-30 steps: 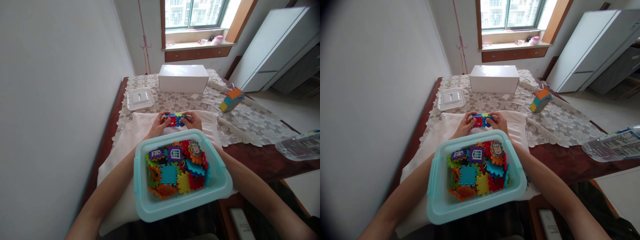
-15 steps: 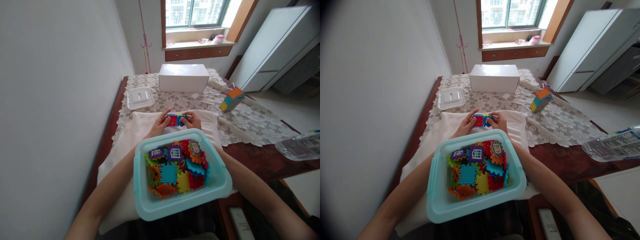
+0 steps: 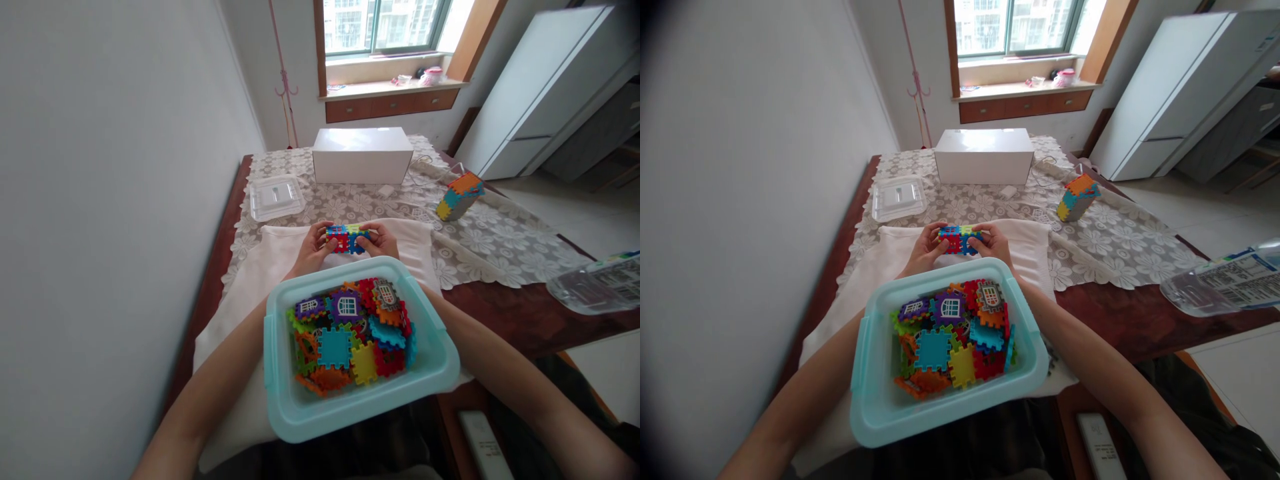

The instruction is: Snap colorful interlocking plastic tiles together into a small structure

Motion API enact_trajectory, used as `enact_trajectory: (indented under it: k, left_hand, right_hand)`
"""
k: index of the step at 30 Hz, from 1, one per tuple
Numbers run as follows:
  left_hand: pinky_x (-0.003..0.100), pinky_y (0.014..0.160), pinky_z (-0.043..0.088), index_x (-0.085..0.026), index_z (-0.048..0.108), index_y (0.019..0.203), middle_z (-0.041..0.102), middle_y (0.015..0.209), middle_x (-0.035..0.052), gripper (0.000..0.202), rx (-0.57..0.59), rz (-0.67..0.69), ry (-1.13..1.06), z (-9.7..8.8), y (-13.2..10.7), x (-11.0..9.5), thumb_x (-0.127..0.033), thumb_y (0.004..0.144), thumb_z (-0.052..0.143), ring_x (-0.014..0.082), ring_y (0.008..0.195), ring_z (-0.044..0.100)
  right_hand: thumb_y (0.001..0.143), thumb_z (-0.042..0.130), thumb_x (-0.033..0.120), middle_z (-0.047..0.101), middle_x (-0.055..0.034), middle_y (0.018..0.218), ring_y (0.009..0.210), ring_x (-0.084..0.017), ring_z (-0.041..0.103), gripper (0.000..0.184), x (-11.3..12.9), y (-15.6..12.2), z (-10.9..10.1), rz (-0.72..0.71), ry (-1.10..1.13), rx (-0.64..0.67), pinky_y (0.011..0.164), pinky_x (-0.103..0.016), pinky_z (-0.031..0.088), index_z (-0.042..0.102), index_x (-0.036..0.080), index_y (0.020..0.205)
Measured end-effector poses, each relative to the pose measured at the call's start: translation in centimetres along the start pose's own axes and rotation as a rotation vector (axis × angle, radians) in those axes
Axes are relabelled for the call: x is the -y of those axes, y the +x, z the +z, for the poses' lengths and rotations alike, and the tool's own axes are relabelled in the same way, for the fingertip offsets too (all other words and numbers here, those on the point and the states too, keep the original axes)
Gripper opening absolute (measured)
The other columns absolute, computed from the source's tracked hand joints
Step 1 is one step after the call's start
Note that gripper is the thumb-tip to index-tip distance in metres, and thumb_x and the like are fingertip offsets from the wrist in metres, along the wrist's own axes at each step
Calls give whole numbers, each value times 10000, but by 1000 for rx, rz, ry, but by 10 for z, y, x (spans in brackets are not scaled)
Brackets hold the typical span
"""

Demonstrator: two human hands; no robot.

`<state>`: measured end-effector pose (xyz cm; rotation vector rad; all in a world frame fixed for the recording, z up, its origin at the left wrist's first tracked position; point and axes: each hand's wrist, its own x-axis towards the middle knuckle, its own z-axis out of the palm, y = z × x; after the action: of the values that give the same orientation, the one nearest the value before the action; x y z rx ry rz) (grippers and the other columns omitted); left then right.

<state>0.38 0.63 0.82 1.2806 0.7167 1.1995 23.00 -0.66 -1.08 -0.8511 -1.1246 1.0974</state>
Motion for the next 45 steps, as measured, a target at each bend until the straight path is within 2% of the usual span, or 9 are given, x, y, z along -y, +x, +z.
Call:
enact_trajectory:
  k: [5, 11, 16, 21, 25, 27, 32, 38, 45]
  left_hand:
    - [437, 1092, 648, -274, 723, 1399, 844, 1241, 80, 833, -3, -53, -24, -1, -1, -2, -737, 826, 1111, 286, 1176, 814]
    - [439, 1082, 654, -270, 730, 1348, 862, 1254, 91, 822, -39, -56, 11, 0, -3, -7, -743, 801, 1120, 298, 1194, 818]
    - [423, 1042, 664, -264, 723, 1319, 867, 1258, 86, 793, -57, -48, 36, 0, -2, -6, -723, 808, 1118, 279, 1134, 831]
    - [429, 1047, 670, -267, 734, 1283, 876, 1185, 61, 774, -90, -32, 18, -1, -1, -5, -766, 818, 1101, 264, 1090, 837]
    - [487, 1089, 690, -262, 754, 1269, 878, 1214, 63, 828, -106, -101, -124, -5, 2, -5, -768, 744, 1146, 287, 1130, 829]
    - [532, 1097, 697, -262, 759, 1261, 872, 1255, 73, 789, -99, -149, -195, -8, 3, -4, -763, 779, 1129, 315, 1174, 814]
    - [581, 1131, 680, -241, 755, 1265, 852, 1288, 93, 556, -14, -223, -229, -13, 3, -1, -637, 980, 1021, 365, 1272, 786]
    - [534, 1153, 691, -221, 760, 1232, 866, 1236, 83, 530, 59, -247, -262, -6, -2, -7, -587, 982, 1051, 332, 1218, 827]
    - [446, 1151, 695, -194, 861, 1270, 917, 1288, 113, 553, 15, -265, -245, 1, -7, -18, -496, 894, 1131, 318, 1264, 874]
  right_hand:
    - [733, 1083, 828, 809, 19, 788, 653, -189, 720, 772, 7, 0, -2, 7, -1, 53, 622, -340, 644, 680, 291, 1115]
    - [744, 1082, 804, 830, -1, 839, 636, -163, 678, 758, 12, -2, -2, 26, -16, 54, 549, -293, 575, 756, 269, 1171]
    - [786, 1078, 682, 848, -9, 883, 620, -147, 653, 659, 11, 0, -5, 55, -33, 73, 518, -270, 518, 816, 253, 1212]
    - [772, 1105, 554, 947, -111, 1274, 952, -238, 848, 630, 11, -1, -4, 39, 11, 158, 730, -323, 668, 831, 285, 1271]
    - [863, 1060, 544, 949, -103, 1337, 787, -184, 782, 753, 14, -2, -8, 52, 40, 201, 673, -311, 639, 750, 320, 1511]
    - [865, 1064, 545, 950, -86, 1322, 715, -161, 729, 827, 14, -2, -12, 49, 52, 199, 632, -302, 618, 698, 342, 1579]
    - [844, 1058, 520, 899, -69, 1303, 860, -200, 805, 725, 11, 2, -17, 9, 10, 95, 714, -324, 694, 725, 340, 1461]
    - [850, 1031, 411, 847, -52, 1362, 831, -179, 760, 787, 4, -2, -10, -96, -26, 43, 778, -350, 713, 639, 380, 1531]
    - [938, 983, 555, 777, -66, 1399, 983, -266, 774, 1040, 0, 1, -18, -91, -180, 96, 813, -419, 715, 445, 507, 1827]
